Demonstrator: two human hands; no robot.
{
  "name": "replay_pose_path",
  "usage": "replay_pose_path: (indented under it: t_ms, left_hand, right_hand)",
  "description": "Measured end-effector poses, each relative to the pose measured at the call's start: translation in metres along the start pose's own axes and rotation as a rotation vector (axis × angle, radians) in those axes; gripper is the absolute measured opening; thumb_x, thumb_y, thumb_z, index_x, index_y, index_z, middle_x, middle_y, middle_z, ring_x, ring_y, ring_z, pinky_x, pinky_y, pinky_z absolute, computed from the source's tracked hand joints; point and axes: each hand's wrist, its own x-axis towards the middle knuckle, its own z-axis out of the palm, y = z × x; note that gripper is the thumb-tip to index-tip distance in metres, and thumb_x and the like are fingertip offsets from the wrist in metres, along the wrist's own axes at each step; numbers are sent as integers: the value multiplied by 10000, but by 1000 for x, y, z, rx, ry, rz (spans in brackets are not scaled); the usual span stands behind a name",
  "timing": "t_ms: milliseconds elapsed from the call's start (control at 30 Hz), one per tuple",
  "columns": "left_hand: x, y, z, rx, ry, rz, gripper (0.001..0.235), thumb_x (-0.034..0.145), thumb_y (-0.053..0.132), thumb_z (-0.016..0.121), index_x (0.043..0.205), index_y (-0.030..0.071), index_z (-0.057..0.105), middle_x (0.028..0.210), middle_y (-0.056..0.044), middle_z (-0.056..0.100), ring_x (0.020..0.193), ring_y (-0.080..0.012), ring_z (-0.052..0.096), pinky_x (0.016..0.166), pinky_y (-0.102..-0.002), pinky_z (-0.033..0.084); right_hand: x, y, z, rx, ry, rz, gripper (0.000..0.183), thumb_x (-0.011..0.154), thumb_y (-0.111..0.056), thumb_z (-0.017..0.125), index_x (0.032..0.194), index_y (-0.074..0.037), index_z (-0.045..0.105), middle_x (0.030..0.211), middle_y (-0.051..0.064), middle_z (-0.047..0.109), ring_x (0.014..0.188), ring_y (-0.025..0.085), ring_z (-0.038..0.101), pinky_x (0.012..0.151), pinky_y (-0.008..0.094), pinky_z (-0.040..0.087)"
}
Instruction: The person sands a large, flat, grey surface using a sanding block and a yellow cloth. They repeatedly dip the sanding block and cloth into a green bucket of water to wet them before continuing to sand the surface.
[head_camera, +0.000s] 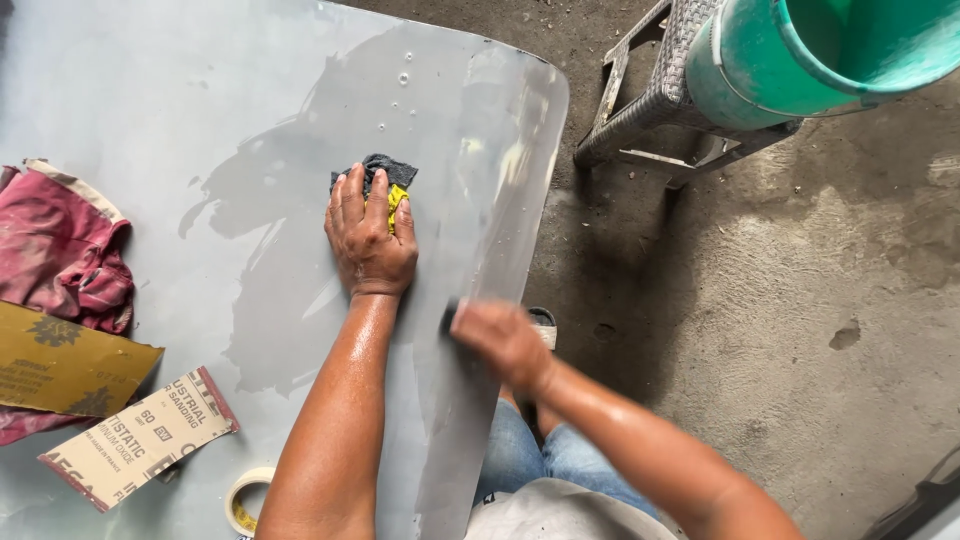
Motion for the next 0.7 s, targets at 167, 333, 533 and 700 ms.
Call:
replay_pose_path:
  t_ms: [167, 333, 533, 700]
  left_hand:
    - [0, -1, 1, -3, 10, -1, 467, 1004, 283, 640, 1422, 75, 622, 1554, -166, 473, 1457, -378, 400, 1200, -531, 300]
    - [0, -1, 2, -2, 22, 9, 464, 1023, 284, 631, 1435, 71, 624, 1559, -169, 469, 1468, -377, 395, 1207, -527, 296]
    - [1, 3, 0, 4, 17, 9, 478, 1000, 299, 637, 1424, 79, 630, 1541, -168, 486, 1445, -380, 404, 1192, -531, 295]
    - [6, 27, 4, -12, -19, 55, 471, 989, 298, 669, 1420, 110, 637, 1548, -127, 481, 1430, -342, 418, 1191, -517, 315]
  right_hand:
    - [92, 103, -29, -203, 340, 443, 248, 1009, -75, 640, 1257, -92, 629, 1327, 129, 633, 1251, 324, 576, 1088, 440, 467]
    - [73, 74, -9, -300, 490, 531, 248, 1018, -105, 609, 1263, -64, 611, 1348, 168, 626, 1300, 340, 556, 1130, 472, 407]
    - [-22, -21, 14, -5, 151, 156, 406, 941, -25, 670, 1334, -87, 594, 1431, 173, 553, 1307, 315, 561, 1121, 430, 468]
    - [23, 60, -15, -238, 293, 277, 375, 952, -41, 645, 1321, -98, 601, 1405, 141, 571, 1294, 349, 551, 1090, 457, 462]
